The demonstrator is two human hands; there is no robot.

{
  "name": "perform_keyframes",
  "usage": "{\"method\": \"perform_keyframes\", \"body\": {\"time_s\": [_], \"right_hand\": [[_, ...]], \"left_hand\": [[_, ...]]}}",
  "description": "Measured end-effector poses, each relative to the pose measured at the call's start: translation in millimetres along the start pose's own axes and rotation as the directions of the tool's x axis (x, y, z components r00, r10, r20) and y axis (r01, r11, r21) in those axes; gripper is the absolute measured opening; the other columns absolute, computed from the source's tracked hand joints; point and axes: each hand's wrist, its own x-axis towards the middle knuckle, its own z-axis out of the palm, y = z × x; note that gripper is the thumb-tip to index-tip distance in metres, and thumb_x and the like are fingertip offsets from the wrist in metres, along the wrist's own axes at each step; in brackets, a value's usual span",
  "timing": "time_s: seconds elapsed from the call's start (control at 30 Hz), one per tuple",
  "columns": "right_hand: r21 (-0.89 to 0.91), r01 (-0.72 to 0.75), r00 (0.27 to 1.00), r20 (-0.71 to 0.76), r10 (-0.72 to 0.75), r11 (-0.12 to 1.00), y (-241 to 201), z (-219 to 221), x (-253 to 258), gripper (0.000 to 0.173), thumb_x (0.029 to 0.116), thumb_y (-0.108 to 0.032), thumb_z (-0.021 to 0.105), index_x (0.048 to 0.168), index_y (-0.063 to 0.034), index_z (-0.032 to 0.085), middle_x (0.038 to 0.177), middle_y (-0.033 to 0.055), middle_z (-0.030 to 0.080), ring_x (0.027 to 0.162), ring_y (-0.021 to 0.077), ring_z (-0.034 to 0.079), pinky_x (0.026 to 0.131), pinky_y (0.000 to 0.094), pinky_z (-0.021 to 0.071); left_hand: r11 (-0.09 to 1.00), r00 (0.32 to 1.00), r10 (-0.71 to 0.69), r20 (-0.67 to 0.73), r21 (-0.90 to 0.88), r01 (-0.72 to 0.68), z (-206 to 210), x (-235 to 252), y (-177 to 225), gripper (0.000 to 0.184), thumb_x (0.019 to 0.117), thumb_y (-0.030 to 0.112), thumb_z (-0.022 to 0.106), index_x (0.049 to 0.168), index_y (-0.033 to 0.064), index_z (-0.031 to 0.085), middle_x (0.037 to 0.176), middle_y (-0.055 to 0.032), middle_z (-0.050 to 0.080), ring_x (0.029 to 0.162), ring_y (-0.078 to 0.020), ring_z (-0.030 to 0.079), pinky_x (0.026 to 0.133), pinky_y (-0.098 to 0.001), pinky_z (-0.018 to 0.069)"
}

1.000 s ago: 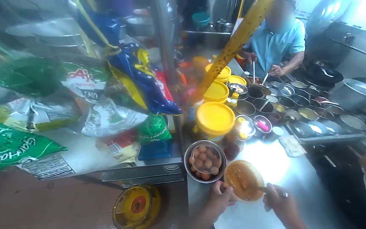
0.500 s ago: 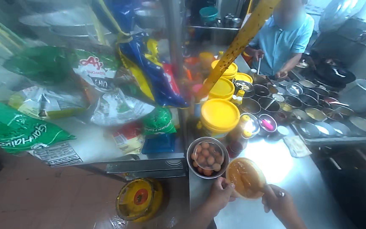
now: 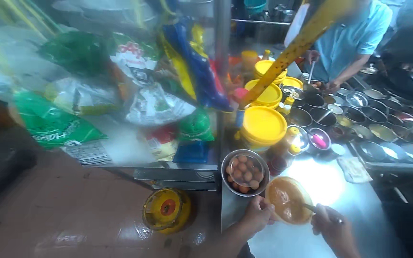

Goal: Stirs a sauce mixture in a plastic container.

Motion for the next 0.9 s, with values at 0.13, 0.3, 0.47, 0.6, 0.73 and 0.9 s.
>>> {"method": "perform_keyframes", "body": {"time_s": [0.13,0.3,0.47,0.6,0.73,0.9], "right_hand": [[0.006,-0.024,1.000,0.015,0.024,1.000,3,-5,-9,0.036,0.1062,-0.028,0.049,0.090,-0.0023,0.068,0.057,0.0071,0.064,0.043,0.0193,0.063,0.040,0.0359,0.0566],[0.021,-0.014,1.000,0.026,0.013,1.000,4,-4,-18,0.035,0.1054,-0.027,0.049,0.091,-0.0022,0.069,0.057,0.0057,0.063,0.043,0.0181,0.062,0.040,0.0351,0.0557],[0.007,-0.001,1.000,0.031,0.001,1.000,5,-3,-17,0.036,0.1054,-0.027,0.048,0.090,-0.0018,0.068,0.056,0.0063,0.063,0.042,0.0181,0.061,0.039,0.0356,0.0554],[0.034,-0.007,0.998,0.055,0.005,0.999,11,-1,-19,0.036,0.1046,-0.031,0.050,0.091,-0.0035,0.069,0.058,0.0055,0.064,0.043,0.0178,0.062,0.040,0.0354,0.0560],[0.027,-0.002,0.996,0.089,-0.001,1.000,10,-1,-18,0.035,0.1055,-0.028,0.049,0.094,-0.0021,0.069,0.060,0.0063,0.064,0.045,0.0187,0.063,0.042,0.0370,0.0571],[0.013,-0.070,0.993,0.091,0.069,0.997,3,1,-16,0.036,0.1070,-0.029,0.047,0.095,-0.0026,0.069,0.064,0.0062,0.066,0.048,0.0184,0.065,0.046,0.0362,0.0587]], "left_hand": [[1.000,1.000,-0.015,0.012,0.000,0.015,4,0,0,0.040,0.1016,0.021,0.064,0.131,-0.0012,0.047,0.113,-0.0184,0.065,0.088,-0.0273,0.074,0.078,-0.0419,0.0658],[1.000,1.000,-0.013,0.014,-0.007,0.013,5,-2,-3,0.041,0.1017,0.022,0.064,0.131,-0.0009,0.047,0.114,-0.0187,0.065,0.089,-0.0273,0.074,0.078,-0.0420,0.0658],[1.000,1.000,-0.008,0.027,0.006,0.007,3,0,-1,0.040,0.1019,0.021,0.063,0.130,-0.0016,0.047,0.112,-0.0186,0.065,0.087,-0.0274,0.074,0.078,-0.0424,0.0656],[1.000,1.000,-0.020,0.021,-0.009,0.020,5,0,-5,0.041,0.1013,0.021,0.065,0.131,-0.0016,0.047,0.112,-0.0187,0.065,0.088,-0.0276,0.074,0.078,-0.0424,0.0661],[1.000,1.000,-0.004,0.008,0.000,0.004,3,3,-2,0.038,0.1012,0.020,0.065,0.128,-0.0015,0.049,0.109,-0.0182,0.066,0.087,-0.0280,0.075,0.077,-0.0428,0.0664],[1.000,1.000,-0.018,-0.017,-0.008,0.017,6,1,3,0.036,0.1007,0.016,0.065,0.127,-0.0031,0.049,0.110,-0.0199,0.066,0.086,-0.0295,0.075,0.076,-0.0435,0.0665]]}}
